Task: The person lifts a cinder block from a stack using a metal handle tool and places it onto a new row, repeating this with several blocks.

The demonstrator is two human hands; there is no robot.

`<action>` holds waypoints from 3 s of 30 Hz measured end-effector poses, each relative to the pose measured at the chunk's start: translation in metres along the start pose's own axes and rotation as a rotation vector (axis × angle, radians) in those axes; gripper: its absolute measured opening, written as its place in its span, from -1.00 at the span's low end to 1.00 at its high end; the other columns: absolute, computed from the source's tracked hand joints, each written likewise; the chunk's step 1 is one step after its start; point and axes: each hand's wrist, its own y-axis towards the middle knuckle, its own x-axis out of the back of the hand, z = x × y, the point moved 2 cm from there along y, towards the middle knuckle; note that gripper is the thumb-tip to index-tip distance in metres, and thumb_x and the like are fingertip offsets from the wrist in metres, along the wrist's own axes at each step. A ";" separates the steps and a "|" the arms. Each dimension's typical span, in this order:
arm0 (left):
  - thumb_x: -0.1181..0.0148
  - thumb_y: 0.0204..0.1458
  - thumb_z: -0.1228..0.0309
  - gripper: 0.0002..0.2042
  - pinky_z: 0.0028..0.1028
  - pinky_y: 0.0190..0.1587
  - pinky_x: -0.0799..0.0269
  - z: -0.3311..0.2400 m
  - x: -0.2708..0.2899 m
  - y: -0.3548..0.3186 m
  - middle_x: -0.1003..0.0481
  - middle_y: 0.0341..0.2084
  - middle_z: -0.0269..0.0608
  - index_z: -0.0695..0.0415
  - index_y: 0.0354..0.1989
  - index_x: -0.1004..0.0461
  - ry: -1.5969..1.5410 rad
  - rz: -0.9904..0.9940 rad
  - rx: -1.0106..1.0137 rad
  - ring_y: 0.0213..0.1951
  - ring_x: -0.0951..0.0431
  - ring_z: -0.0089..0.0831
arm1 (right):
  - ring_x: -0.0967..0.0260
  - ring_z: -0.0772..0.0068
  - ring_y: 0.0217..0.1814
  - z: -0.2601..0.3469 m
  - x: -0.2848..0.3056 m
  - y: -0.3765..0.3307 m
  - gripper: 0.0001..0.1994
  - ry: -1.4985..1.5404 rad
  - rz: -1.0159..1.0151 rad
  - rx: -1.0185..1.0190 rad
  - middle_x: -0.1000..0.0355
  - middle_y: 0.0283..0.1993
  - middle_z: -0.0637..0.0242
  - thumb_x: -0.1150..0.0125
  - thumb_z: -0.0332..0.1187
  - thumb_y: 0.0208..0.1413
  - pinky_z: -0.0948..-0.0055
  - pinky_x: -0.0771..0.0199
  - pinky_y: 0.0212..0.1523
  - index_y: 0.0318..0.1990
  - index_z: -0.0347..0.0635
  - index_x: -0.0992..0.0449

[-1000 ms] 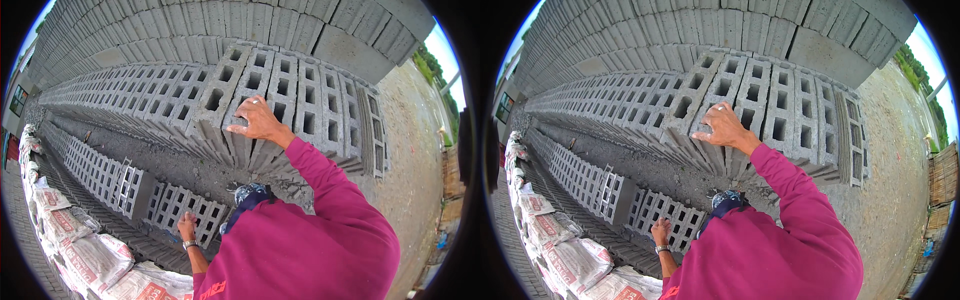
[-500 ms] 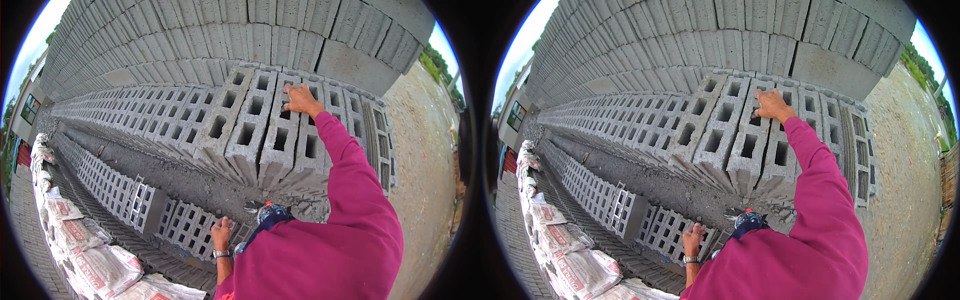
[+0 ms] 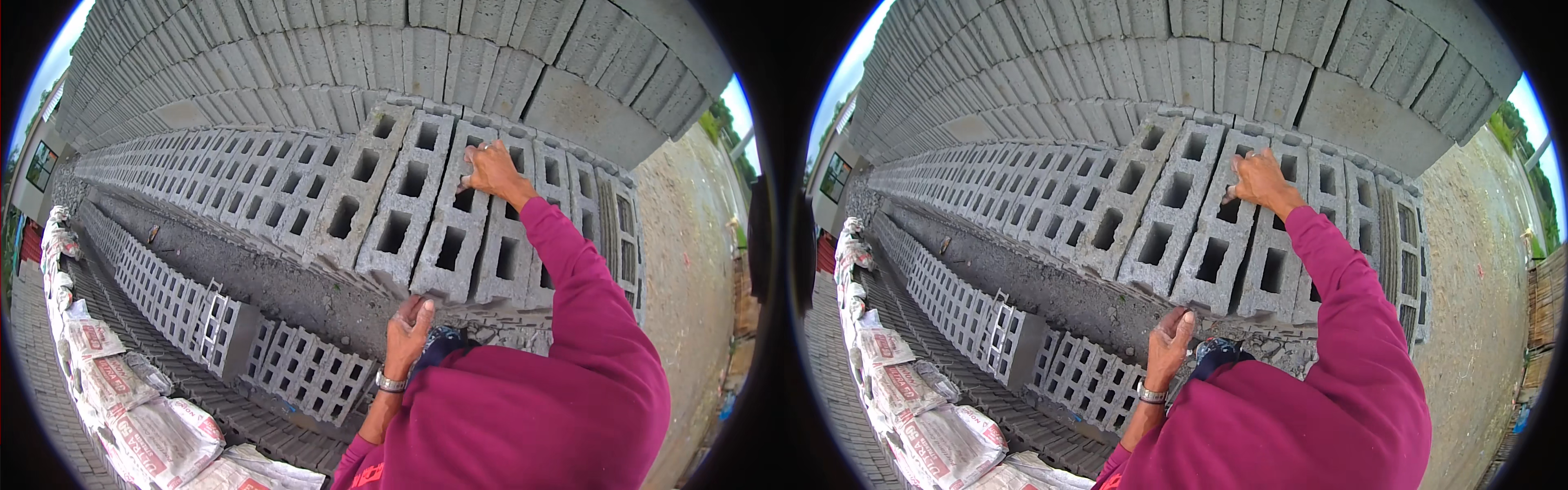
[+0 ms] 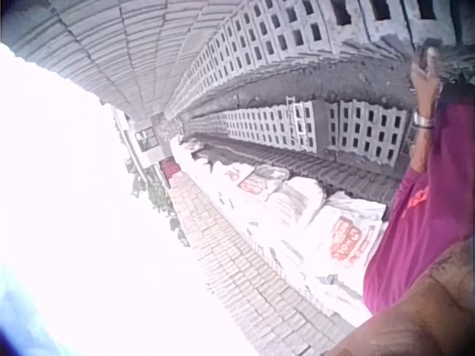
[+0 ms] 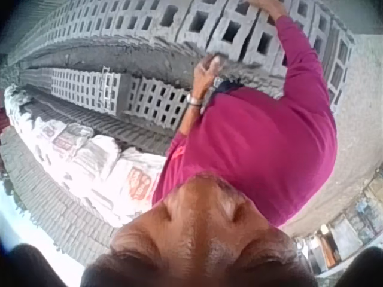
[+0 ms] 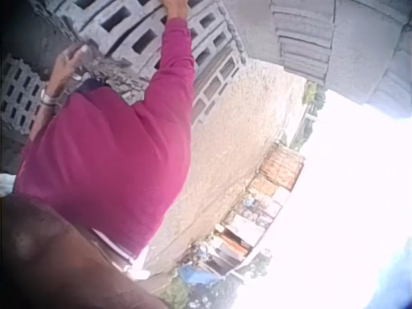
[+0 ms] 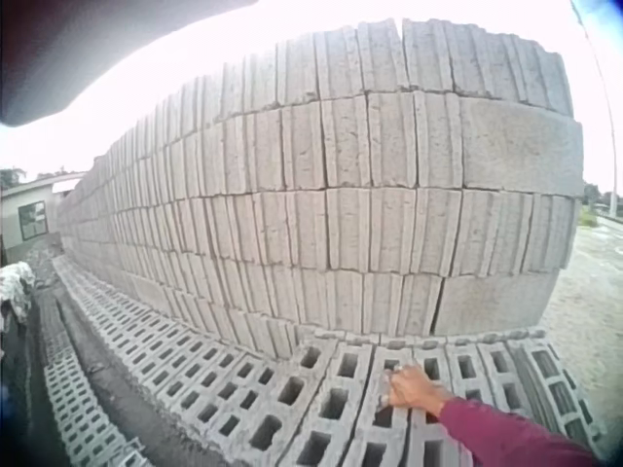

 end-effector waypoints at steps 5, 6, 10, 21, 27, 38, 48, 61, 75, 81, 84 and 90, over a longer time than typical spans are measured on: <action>-0.21 0.18 0.01 -0.40 -0.47 -0.09 -0.46 -0.020 0.005 0.011 -0.57 -0.14 -0.03 0.41 0.08 -0.46 -0.002 0.035 -0.039 -0.09 -0.53 -0.44 | -0.45 0.03 -0.09 -0.011 0.002 0.018 -0.35 -0.028 0.118 -0.022 -0.53 -0.28 0.04 -0.48 0.11 -0.32 0.14 -0.18 0.06 -0.18 -0.26 -0.56; -0.19 0.19 0.00 -0.39 -0.44 -0.10 -0.47 -0.013 0.006 0.009 -0.56 -0.12 -0.04 0.40 0.10 -0.45 0.009 0.056 -0.037 -0.07 -0.52 -0.43 | -0.48 -0.05 -0.08 -0.012 0.005 0.015 -0.29 -0.033 0.144 0.001 -0.55 -0.29 -0.03 -0.48 0.17 -0.30 0.07 -0.19 0.09 -0.15 -0.32 -0.55; -0.17 0.22 0.07 -0.39 -0.42 -0.02 -0.44 0.000 0.024 -0.002 -0.55 -0.10 0.05 0.48 0.13 -0.39 -0.087 -0.211 0.022 -0.09 -0.54 -0.42 | -0.40 0.02 0.13 0.014 0.045 0.031 -0.25 0.149 0.088 0.043 -0.51 0.02 0.03 -0.39 0.17 -0.17 -0.01 -0.18 0.17 0.01 -0.33 -0.52; 0.06 0.32 0.05 -0.49 -0.31 -0.35 -0.36 -0.042 0.020 0.038 -0.48 -0.50 0.00 0.39 -0.03 -0.42 0.228 -0.224 -0.144 -0.43 -0.38 -0.44 | -0.45 -0.01 -0.01 0.047 -0.021 0.080 -0.43 0.065 0.106 0.102 -0.55 -0.24 -0.08 -0.30 0.11 -0.07 0.06 -0.09 0.22 -0.24 -0.35 -0.62; 0.02 0.32 0.07 -0.50 -0.35 -0.37 -0.34 -0.054 0.026 0.040 -0.44 -0.54 -0.13 0.41 -0.09 -0.44 0.209 -0.155 -0.116 -0.41 -0.34 -0.52 | -0.45 0.02 -0.06 0.042 -0.010 0.085 -0.43 0.073 0.126 0.111 -0.54 -0.30 -0.10 -0.28 0.10 -0.04 0.09 -0.09 0.21 -0.31 -0.41 -0.60; -0.02 0.26 -0.05 -0.26 -0.31 0.19 -0.30 -0.038 0.074 0.054 -0.42 0.11 0.21 0.51 0.26 -0.23 -0.034 -0.420 -0.051 0.15 -0.42 -0.18 | -0.47 -0.06 0.02 0.086 -0.027 0.163 -0.27 0.123 0.097 0.210 -0.54 -0.10 -0.13 -0.16 0.24 0.01 -0.05 -0.08 0.25 -0.05 -0.40 -0.58; 0.01 0.25 -0.11 -0.23 -0.30 -0.29 -0.46 -0.064 0.082 0.065 -0.53 -0.56 0.11 0.57 0.16 -0.30 0.363 -0.428 -0.089 -0.38 -0.57 -0.37 | -0.47 -0.12 -0.24 0.088 -0.029 0.169 -0.33 0.087 0.134 0.278 -0.54 -0.40 -0.13 -0.17 0.17 0.02 0.11 -0.20 0.11 -0.29 -0.49 -0.60; -0.10 0.25 0.03 -0.42 -0.52 -0.19 -0.38 0.087 0.141 -0.028 -0.54 -0.19 -0.24 0.27 0.25 -0.36 -0.235 -0.393 0.044 -0.21 -0.49 -0.51 | -0.49 0.01 0.00 0.149 0.057 0.121 -0.47 0.129 -0.037 0.147 -0.55 -0.10 -0.07 -0.27 0.01 0.10 0.17 -0.40 0.05 -0.09 -0.40 -0.58; -0.08 0.22 0.18 -0.69 -0.48 -0.65 -0.24 0.431 0.217 -0.341 -0.47 -0.62 -0.24 0.20 -0.38 -0.46 -0.456 -1.017 0.941 -0.67 -0.42 -0.49 | -0.45 -0.16 -0.07 0.418 -0.080 -0.083 -0.63 0.470 0.843 0.638 -0.52 -0.17 -0.04 -0.21 -0.13 0.13 0.04 -0.43 -0.08 -0.19 -0.35 -0.56; -0.03 0.25 0.10 -0.66 -0.49 -0.70 -0.24 0.400 0.193 -0.343 -0.49 -0.55 -0.23 0.17 -0.30 -0.44 -0.929 -1.230 1.043 -0.63 -0.46 -0.44 | -0.49 -0.13 -0.13 0.455 -0.159 -0.026 -0.63 0.633 0.928 0.604 -0.53 -0.22 -0.04 -0.20 -0.13 0.15 0.05 -0.44 -0.09 -0.17 -0.35 -0.56; -0.05 0.24 0.10 -0.60 -0.49 -0.62 -0.37 0.372 0.221 -0.302 -0.57 -0.40 -0.16 0.23 -0.05 -0.46 -0.772 -1.168 1.054 -0.52 -0.54 -0.44 | -0.50 -0.13 -0.16 0.462 -0.173 0.004 -0.64 0.821 0.883 0.380 -0.54 -0.24 -0.07 -0.20 -0.15 0.16 0.06 -0.45 -0.11 -0.17 -0.35 -0.55; -0.12 0.23 0.06 -0.55 -0.54 -0.37 -0.44 0.313 0.272 -0.166 -0.61 -0.26 -0.16 0.23 0.05 -0.46 -0.604 -1.052 0.753 -0.33 -0.59 -0.47 | -0.50 -0.17 -0.11 0.400 -0.223 0.005 -0.64 0.472 1.002 0.291 -0.55 -0.20 -0.10 -0.19 -0.12 0.15 0.02 -0.45 -0.09 -0.20 -0.30 -0.57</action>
